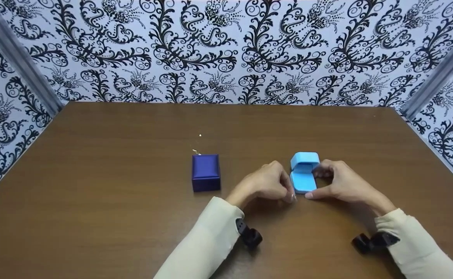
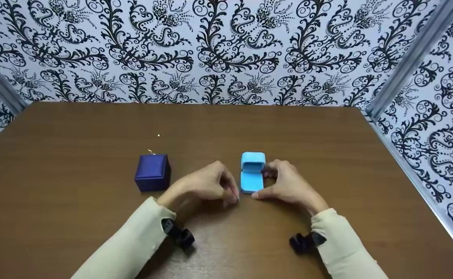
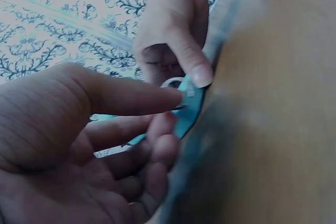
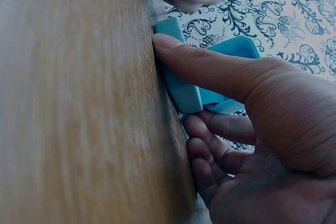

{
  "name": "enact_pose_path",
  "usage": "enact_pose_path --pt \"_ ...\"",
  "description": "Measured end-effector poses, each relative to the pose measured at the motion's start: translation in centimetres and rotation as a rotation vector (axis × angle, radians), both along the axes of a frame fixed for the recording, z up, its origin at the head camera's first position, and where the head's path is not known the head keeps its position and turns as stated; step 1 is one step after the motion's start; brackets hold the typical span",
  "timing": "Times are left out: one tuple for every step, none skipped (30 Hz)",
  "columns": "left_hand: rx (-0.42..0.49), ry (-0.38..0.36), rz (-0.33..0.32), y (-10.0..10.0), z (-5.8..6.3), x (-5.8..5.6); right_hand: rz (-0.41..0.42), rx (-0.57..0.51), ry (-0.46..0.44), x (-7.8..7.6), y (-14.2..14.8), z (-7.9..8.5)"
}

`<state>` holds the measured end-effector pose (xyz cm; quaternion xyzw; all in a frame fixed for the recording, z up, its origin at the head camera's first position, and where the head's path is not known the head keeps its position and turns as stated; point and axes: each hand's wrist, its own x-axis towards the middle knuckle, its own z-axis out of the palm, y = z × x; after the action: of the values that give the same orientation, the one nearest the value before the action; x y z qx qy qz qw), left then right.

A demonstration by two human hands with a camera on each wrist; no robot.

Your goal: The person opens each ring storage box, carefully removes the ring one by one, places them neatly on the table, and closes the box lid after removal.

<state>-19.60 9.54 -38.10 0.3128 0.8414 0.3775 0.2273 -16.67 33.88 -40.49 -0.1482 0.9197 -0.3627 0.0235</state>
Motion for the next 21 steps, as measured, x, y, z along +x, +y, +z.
enact_pose_path --pt "-0.032 -0.006 -0.022 -0.10 0.15 0.04 -0.001 0.002 0.000 0.00 0.00 0.01" --pt "-0.062 -0.007 -0.039 -0.16 0.28 0.08 -0.002 0.004 0.001 0.01 0.00 0.01" --pt "-0.086 -0.008 -0.054 -0.18 0.39 0.15 -0.002 0.006 0.002 0.01 -0.01 0.02" --pt "-0.109 -0.007 -0.066 -0.19 0.49 0.23 -0.003 0.007 0.002 0.02 -0.01 0.04" --pt "-0.128 -0.001 -0.075 -0.18 0.58 0.31 -0.002 0.007 0.001 0.02 -0.01 0.06" --pt "-0.144 0.006 -0.078 -0.15 0.64 0.37 -0.001 0.007 0.001 0.02 -0.01 0.07" --pt "-0.156 0.013 -0.080 -0.10 0.67 0.43 -0.001 0.008 0.001 0.03 0.00 0.08" --pt "-0.164 0.016 -0.082 -0.04 0.69 0.49 -0.001 0.010 0.000 0.04 0.01 0.10" --pt "-0.169 0.018 -0.086 0.00 0.69 0.53 -0.001 0.011 -0.002 0.05 0.01 0.12" --pt "-0.173 0.019 -0.091 0.03 0.68 0.55 -0.001 0.010 -0.003 0.06 0.01 0.13" --pt "-0.175 0.021 -0.093 0.06 0.66 0.56 -0.001 0.009 -0.005 0.06 0.00 0.14" --pt "-0.178 0.023 -0.095 0.09 0.63 0.57 -0.002 0.007 -0.005 0.06 -0.01 0.14" --pt "-0.180 0.023 -0.095 0.11 0.61 0.58 -0.003 0.006 -0.006 0.07 -0.02 0.15" --pt "-0.182 0.025 -0.095 0.13 0.61 0.58 -0.003 0.006 -0.005 0.07 -0.03 0.15" --pt "-0.185 0.030 -0.095 0.14 0.61 0.58 -0.003 0.004 -0.003 0.08 -0.03 0.14" --pt "-0.187 0.035 -0.094 0.16 0.62 0.58 -0.003 0.004 0.000 0.08 -0.04 0.14" --pt "-0.189 0.039 -0.093 0.18 0.62 0.59 -0.002 0.006 0.002 0.09 -0.05 0.15" --pt "-0.194 0.043 -0.089 0.21 0.63 0.60 0.000 0.009 0.005 0.10 -0.05 0.15" --pt "-0.198 0.047 -0.085 0.23 0.64 0.61 0.001 0.011 0.007 0.11 -0.05 0.15" --pt "-0.203 0.054 -0.081 0.26 0.65 0.62 0.002 0.012 0.009 0.11 -0.06 0.15" --pt "-0.207 0.057 -0.078 0.28 0.65 0.63 0.003 0.012 0.010 0.11 -0.06 0.15"
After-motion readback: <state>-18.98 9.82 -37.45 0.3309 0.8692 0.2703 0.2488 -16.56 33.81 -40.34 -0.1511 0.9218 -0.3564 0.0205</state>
